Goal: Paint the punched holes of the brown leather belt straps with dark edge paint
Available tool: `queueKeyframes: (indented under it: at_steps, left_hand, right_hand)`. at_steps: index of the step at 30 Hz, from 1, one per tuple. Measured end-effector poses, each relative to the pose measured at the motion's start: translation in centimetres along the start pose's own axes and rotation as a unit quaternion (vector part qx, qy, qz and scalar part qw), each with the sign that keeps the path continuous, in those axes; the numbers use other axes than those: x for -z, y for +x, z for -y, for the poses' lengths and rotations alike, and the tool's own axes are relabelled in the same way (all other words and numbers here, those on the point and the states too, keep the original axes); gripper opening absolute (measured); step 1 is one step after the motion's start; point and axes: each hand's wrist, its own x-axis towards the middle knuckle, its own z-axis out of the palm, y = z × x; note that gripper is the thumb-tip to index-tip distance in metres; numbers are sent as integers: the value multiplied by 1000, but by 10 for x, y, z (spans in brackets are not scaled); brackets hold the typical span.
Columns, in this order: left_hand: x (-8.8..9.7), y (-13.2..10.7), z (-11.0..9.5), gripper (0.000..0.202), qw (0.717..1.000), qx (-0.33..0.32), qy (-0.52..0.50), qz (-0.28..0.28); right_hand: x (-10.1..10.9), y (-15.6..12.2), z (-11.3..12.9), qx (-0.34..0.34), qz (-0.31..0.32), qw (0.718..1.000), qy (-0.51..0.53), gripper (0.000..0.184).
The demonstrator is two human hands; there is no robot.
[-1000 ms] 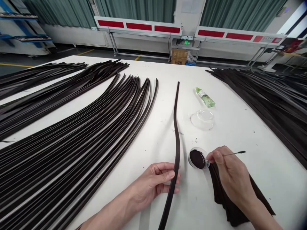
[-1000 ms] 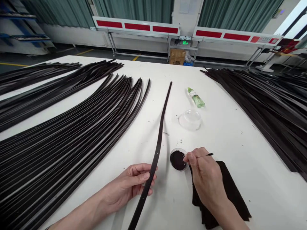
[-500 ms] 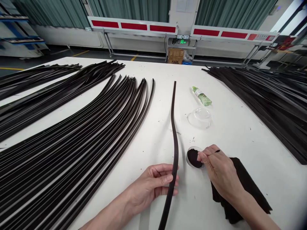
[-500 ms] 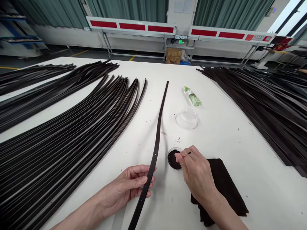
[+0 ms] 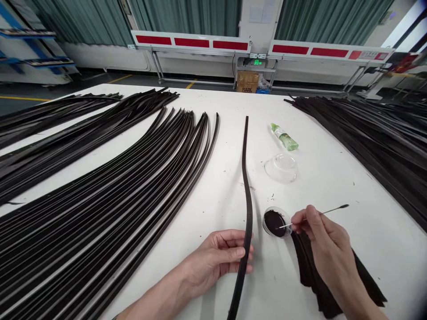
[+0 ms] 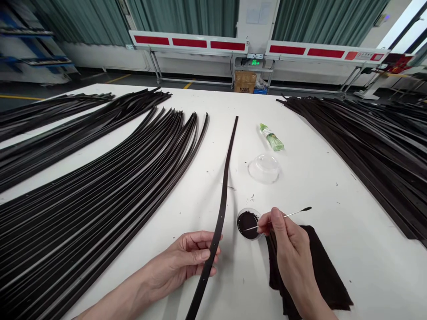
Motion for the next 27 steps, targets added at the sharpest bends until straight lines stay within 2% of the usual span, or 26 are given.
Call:
queueKeyframes:
  at_steps: [4, 8, 10, 12, 15, 17, 21, 27]
  left_hand:
    - [-3, -1, 1, 28, 1000, -3, -9, -11]
    - [-4, -1, 1, 28, 1000, 2, -11, -9]
    - [-3, 0, 1, 29, 1000, 2, -11, -9]
    - [-2, 0, 1, 28, 1000, 1, -8, -6]
    - [0, 1, 1, 28, 1000, -3, -1, 1]
    - [0, 1, 1, 28, 1000, -4, 1, 1]
    - [0, 1, 2, 28, 1000, -2, 0, -3]
    - [0, 1, 2, 28, 1000, -1, -1, -5]
  right_hand:
    - [-5, -5, -6, -25, 18, 997, 70, 42]
    - [-7, -11, -5, -10, 19, 998, 52, 40]
    - [-6, -9, -3, 27, 13, 1000, -3, 39]
    - [-5, -4, -1, 102, 12, 991, -80, 37]
    - [-6, 6, -4, 241, 25, 955, -173, 29]
    - [-7, 10, -8, 301, 32, 931, -206, 25]
    - [-11, 12, -16, 347, 35, 905, -242, 25]
    - [-12, 12, -18, 347, 41, 901, -256, 25]
